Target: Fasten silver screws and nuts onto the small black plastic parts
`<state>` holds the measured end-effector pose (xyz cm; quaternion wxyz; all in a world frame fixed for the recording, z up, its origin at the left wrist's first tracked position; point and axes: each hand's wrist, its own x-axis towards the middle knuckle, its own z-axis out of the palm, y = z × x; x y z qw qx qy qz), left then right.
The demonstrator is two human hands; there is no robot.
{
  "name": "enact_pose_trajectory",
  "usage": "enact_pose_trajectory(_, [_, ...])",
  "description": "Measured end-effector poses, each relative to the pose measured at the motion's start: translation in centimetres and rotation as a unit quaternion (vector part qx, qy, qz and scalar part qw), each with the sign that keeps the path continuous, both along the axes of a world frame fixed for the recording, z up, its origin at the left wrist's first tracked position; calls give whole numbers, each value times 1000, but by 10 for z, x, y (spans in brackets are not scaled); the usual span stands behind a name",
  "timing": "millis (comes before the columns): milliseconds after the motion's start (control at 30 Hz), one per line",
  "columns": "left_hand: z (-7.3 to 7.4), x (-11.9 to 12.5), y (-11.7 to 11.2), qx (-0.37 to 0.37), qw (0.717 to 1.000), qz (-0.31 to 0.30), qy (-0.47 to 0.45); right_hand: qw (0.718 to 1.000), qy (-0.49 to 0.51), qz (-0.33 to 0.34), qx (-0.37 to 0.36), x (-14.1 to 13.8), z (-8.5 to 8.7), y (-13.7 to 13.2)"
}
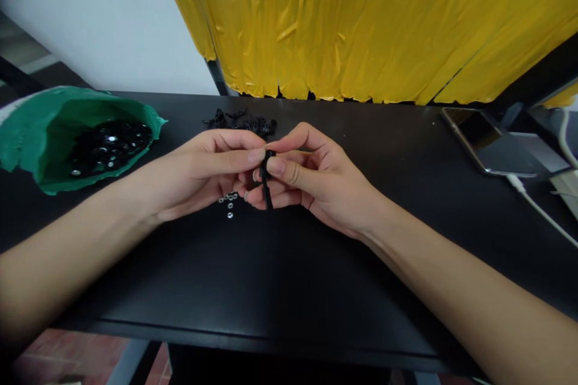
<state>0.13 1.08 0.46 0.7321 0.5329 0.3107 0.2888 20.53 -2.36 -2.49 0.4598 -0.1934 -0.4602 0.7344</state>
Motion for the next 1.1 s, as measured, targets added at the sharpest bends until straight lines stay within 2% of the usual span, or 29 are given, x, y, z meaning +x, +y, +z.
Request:
enact_pose_trajectory(267, [-3,0,0,66,997,43,27,999,-11,-37,8,1,0,3])
enact_pose_trajectory(567, [-2,-3,1,104,992,44,50,997,-34,-72,10,1,-3,4])
enact_pose_trajectory(667, [0,-2,0,170,982,56,60,995,-34,-88,13,0,-2,4])
enact_pose_trajectory(767, [2,-1,-2,263,957,86,81,996,-30,-88,17,0,-1,3])
enact_pose_trajectory(833, [2,0,-2,300,944,103,85,996,-32,-86,22,1,0,2])
enact_pose_trajectory(1100, [2,-2,-1,311,944,93,66,998,-25,-58,20,-1,0,1])
